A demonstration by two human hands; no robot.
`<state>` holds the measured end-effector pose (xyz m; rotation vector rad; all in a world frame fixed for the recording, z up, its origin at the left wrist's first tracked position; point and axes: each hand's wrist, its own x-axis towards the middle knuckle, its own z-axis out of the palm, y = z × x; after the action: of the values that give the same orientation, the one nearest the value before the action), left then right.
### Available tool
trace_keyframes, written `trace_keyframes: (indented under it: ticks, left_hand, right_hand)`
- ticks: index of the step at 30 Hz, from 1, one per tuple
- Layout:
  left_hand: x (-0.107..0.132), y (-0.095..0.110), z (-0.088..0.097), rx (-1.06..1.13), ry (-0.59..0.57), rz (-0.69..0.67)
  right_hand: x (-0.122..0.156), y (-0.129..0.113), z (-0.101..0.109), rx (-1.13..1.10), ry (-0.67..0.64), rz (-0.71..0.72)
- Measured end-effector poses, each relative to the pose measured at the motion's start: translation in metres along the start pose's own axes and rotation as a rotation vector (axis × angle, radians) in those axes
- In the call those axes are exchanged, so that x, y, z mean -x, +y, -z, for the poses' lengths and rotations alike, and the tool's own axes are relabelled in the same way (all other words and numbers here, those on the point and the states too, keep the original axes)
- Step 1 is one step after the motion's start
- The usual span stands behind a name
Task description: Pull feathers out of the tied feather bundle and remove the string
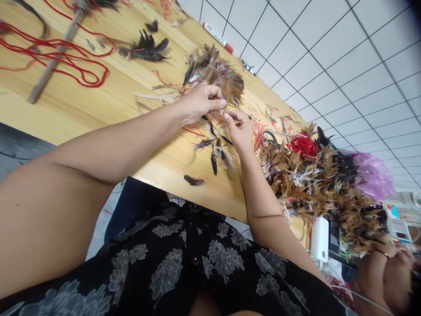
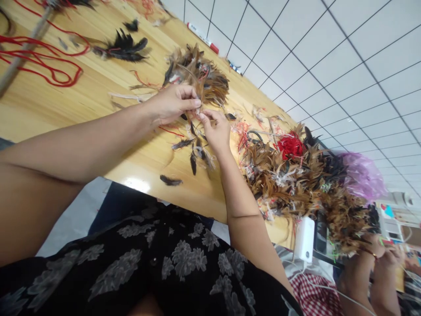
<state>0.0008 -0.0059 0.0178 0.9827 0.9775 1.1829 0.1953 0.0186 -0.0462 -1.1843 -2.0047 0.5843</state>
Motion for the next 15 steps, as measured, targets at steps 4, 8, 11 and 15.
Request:
trace_keyframes:
  ticks: [4,8,11,15]
  left_hand:
    - [0.0,-0.005,0.003,0.006,-0.049,-0.002]
    - [-0.001,-0.013,0.004,0.011,-0.108,-0.017]
    - [-0.002,-0.017,0.004,-0.016,-0.123,-0.037]
    - [-0.005,-0.019,0.007,-0.069,-0.132,-0.055]
  right_hand:
    - [-0.002,0.011,-0.01,-0.313,-0.047,-0.119]
    - [-0.002,0.011,-0.009,-0.344,-0.041,-0.149]
    - [-0.001,0.007,-0.008,-0.311,-0.042,-0.151]
    - [0.0,0.001,-0.008,-0.23,-0.056,-0.134]
